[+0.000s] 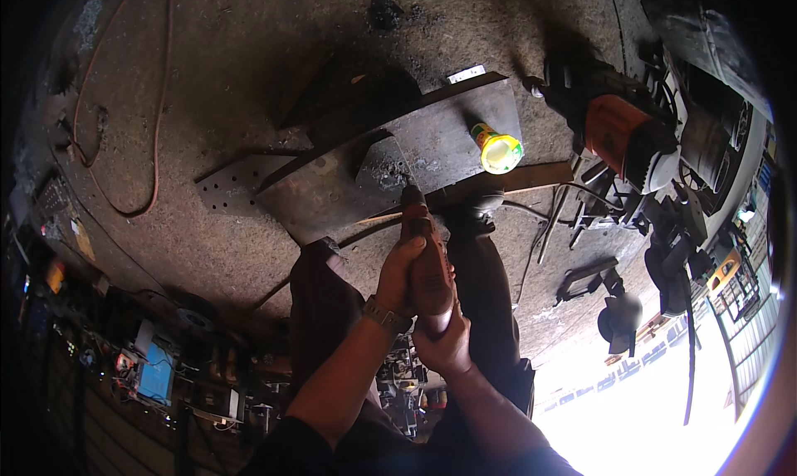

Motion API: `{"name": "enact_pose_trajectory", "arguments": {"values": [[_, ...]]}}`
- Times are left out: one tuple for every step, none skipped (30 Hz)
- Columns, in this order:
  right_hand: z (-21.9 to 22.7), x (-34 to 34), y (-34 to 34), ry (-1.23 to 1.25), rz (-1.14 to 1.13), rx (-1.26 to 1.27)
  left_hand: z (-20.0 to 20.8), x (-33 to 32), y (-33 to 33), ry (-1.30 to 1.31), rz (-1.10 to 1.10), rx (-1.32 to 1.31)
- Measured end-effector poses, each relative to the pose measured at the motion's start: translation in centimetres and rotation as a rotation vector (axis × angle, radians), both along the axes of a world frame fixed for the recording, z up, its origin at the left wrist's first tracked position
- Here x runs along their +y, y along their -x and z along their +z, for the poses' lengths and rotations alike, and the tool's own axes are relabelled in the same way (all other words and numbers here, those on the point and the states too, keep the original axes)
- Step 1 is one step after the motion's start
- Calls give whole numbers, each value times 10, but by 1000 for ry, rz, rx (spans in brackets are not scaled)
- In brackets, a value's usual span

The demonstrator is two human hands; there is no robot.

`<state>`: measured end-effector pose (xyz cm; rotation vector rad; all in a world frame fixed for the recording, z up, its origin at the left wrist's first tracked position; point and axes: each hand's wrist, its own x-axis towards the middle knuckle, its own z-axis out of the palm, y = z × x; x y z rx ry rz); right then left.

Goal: The person uses a corded drill to make holes in a metal plate resting on a wooden support. They briefly walk to a bucket, dip a small container, and return to continue drilling the same plate.

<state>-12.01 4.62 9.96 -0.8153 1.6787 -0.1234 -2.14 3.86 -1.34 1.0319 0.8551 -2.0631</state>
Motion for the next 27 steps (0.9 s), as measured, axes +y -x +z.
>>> {"name": "enact_pose_trajectory", "arguments": {"values": [[0,0,0,9,-5,1,-1,1,0,0,1,3],[-1,0,0,23,-6,-1,-1,1,0,-1,2,6],[-1,1,0,37,-6,-2,-2,2,1,-3,3,10],[-2,1,0,51,-7,-4,-2,2,1,-6,3,16],[-3,2,1,64,-8,-2,-2,2,1,-10,3,21],[-4,3,1,78,-9,0,-2,2,1,-18,5,25],[-5,4,1,90,-12,2,-2,2,1,-27,5,29],[-5,6,2,71,-7,6,-1,1,1,-36,5,34],[-5,7,3,51,-2,9,0,1,0,-39,8,33],[-5,9,4,32,2,11,0,0,1,-43,10,32],[-5,9,4,30,0,11,1,-2,0,-46,13,30],[-5,10,4,28,-1,10,2,-2,0,-40,3,36],[-5,9,4,26,-1,9,2,-3,-1,-32,-6,40],[-5,9,4,16,-6,9,2,-3,-2,-25,-14,45],[-4,7,4,7,-11,10,2,-4,-1,-24,-13,37],[-4,7,4,-3,-15,11,2,-4,0,-23,-11,29],[-4,7,4,8,-21,13,2,-4,0,-22,-9,21],[-4,7,3,20,-27,14,2,-4,0,-19,-16,16],[-4,7,2,31,-33,17,2,-4,0,-17,-23,11],[-4,7,2,10,-34,17,2,-4,-1,-14,-30,6],[-3,5,2,-10,-35,18,2,-4,-1,-22,-24,23],[-2,4,2,-31,-35,18,2,-4,-2,-29,-17,39],[-2,3,2,-32,-37,15,3,-4,-2,-37,-10,56],[-1,2,2,-34,-39,11,3,-4,-2,-36,-7,59],[-1,1,1,-35,-41,8,3,-4,-2,-35,-4,63],[-1,2,1,-37,-43,5,3,-4,-2,-34,-2,67],[-1,4,1,-38,-45,1,3,-4,-2,-34,-7,58]]}}
